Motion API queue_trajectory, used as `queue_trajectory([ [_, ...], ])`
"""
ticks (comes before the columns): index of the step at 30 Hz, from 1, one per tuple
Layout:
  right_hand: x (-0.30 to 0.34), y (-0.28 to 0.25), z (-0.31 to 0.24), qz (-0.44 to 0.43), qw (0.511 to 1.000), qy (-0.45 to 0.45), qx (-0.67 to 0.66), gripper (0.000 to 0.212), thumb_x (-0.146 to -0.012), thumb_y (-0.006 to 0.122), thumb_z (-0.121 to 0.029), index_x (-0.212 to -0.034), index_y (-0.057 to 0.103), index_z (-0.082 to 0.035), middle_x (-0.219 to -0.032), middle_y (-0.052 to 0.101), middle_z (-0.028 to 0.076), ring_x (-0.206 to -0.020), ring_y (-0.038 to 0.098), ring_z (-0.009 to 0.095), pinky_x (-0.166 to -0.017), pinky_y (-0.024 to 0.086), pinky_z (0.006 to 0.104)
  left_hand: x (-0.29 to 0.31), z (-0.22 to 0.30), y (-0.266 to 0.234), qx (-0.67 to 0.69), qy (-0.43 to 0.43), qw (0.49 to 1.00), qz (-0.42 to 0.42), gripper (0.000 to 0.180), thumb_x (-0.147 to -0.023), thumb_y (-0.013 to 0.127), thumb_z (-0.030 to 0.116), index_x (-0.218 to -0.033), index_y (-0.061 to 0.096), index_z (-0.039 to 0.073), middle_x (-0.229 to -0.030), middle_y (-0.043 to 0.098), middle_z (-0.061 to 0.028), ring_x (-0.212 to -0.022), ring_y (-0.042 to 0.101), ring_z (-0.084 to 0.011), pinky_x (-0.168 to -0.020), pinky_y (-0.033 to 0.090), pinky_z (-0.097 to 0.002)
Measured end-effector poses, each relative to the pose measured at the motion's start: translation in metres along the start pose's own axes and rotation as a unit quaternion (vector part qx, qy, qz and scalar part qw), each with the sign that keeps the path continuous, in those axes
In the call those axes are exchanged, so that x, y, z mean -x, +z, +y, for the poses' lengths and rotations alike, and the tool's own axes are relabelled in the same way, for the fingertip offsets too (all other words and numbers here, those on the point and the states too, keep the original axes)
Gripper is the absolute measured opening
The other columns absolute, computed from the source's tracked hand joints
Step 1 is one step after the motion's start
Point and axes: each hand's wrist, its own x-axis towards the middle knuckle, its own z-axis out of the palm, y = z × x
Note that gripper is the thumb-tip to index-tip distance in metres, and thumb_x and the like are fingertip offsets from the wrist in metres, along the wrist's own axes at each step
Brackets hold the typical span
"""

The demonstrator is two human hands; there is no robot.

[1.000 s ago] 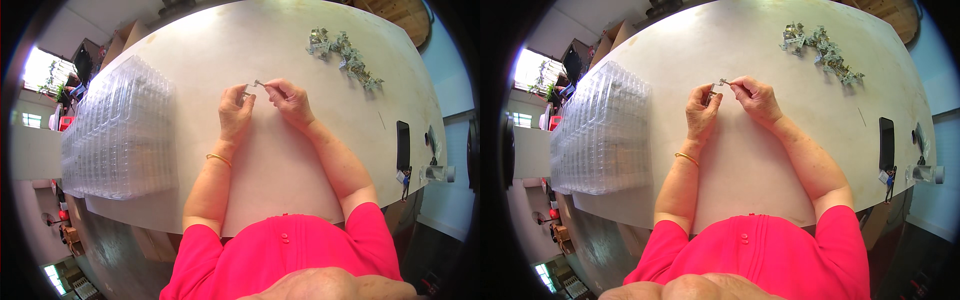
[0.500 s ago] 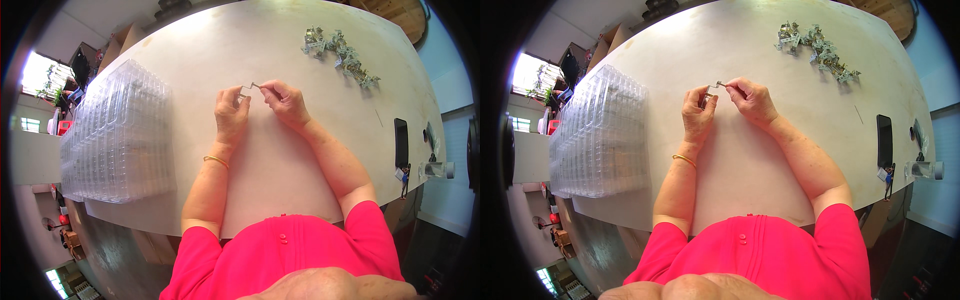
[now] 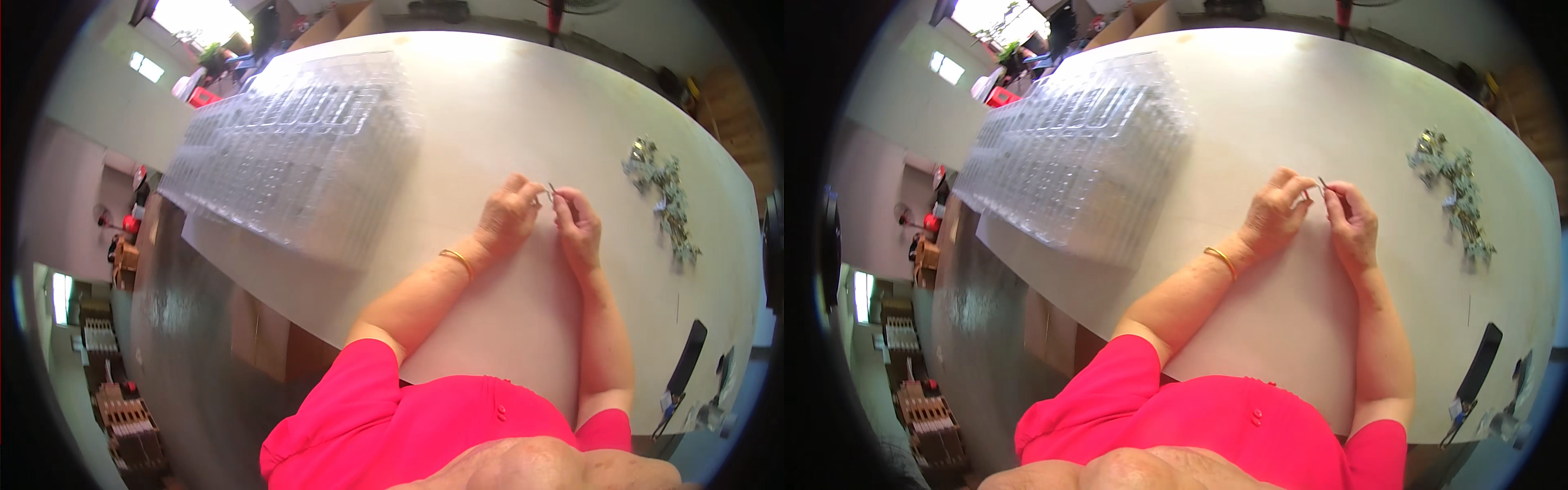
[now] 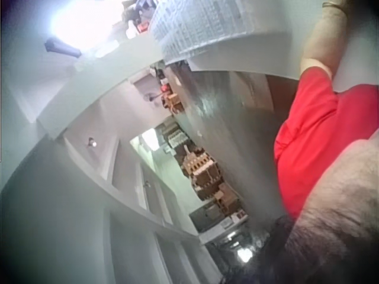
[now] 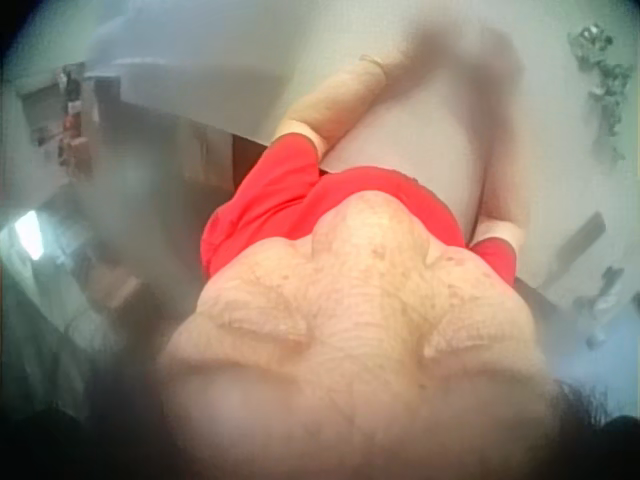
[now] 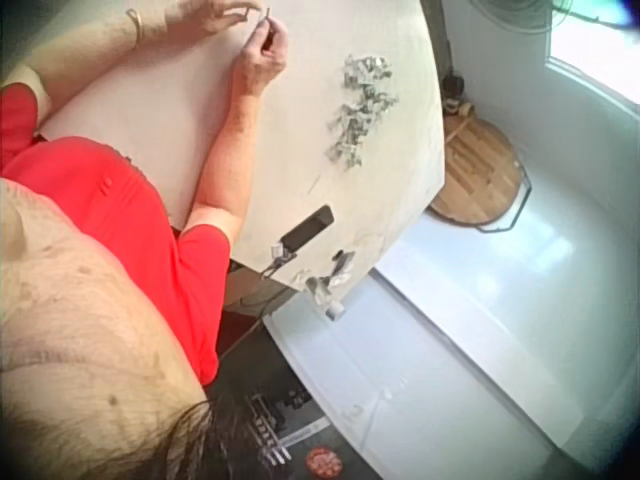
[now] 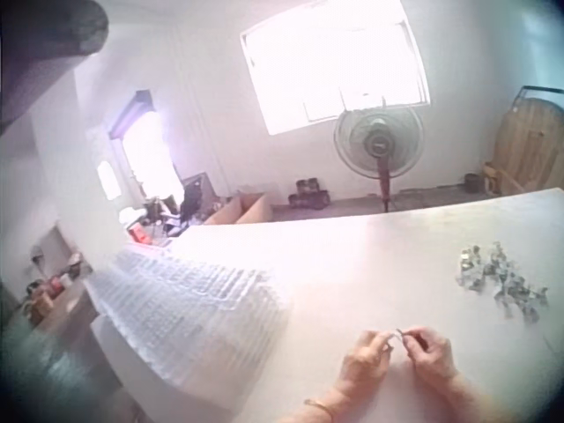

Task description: Assembling metal clips and placing them into a plastic organizer tray.

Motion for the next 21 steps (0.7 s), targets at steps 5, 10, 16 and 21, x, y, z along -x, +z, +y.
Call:
queue_trajectory([
  [5,-0.003,0.001,-0.001,0.031,0.995,-0.069,0.059,0.004,-0.093,0.067,-0.01,-0.095,0.068,-0.006,-0.099,0.056,0.0,-0.081,0.052,0.007,-0.07,0.045,0.0224,0.005,-0.002,0.0,-0.024,0.001,1.0,0.002,0.026,-0.079,0.067,-0.002,-0.103,0.064,0.007,-0.095,0.059,-0.0104,-0.083,0.063,-0.0291,-0.069,0.054,-0.0399],
  [10,-0.004,-0.003,0.005,0.086,0.994,-0.065,-0.011,0.005,-0.094,0.066,-0.011,-0.094,0.067,-0.005,-0.105,0.053,-0.001,-0.083,0.049,0.006,-0.071,0.043,0.0212,0.007,-0.002,0.007,-0.021,0.067,0.997,-0.016,0.026,-0.078,0.068,0.0,-0.103,0.064,0.008,-0.094,0.059,-0.0094,-0.08,0.062,-0.0274,-0.067,0.054,-0.0368],
  [16,-0.008,0.0,-0.004,0.11,0.987,0.035,-0.114,0.01,-0.099,0.061,-0.018,-0.103,0.067,-0.01,-0.083,0.06,-0.004,-0.071,0.05,0.003,-0.06,0.041,0.0177,0.003,-0.012,0.002,0.242,-0.232,0.94,-0.057,0.026,-0.088,0.07,0.005,-0.113,0.065,0.001,-0.101,0.068,-0.0034,-0.091,0.063,-0.0101,-0.081,0.053,-0.0268],
  [21,-0.007,0.005,-0.005,0.064,0.993,0.032,-0.096,0.009,-0.095,0.066,-0.016,-0.098,0.068,-0.008,-0.076,0.06,-0.004,-0.067,0.053,0.004,-0.059,0.044,0.0193,-0.01,-0.007,-0.011,0.359,-0.3,0.884,-0.022,0.026,-0.089,0.071,0.006,-0.114,0.065,0.0,-0.097,0.067,-0.0014,-0.088,0.061,-0.0069,-0.079,0.052,-0.023],
])
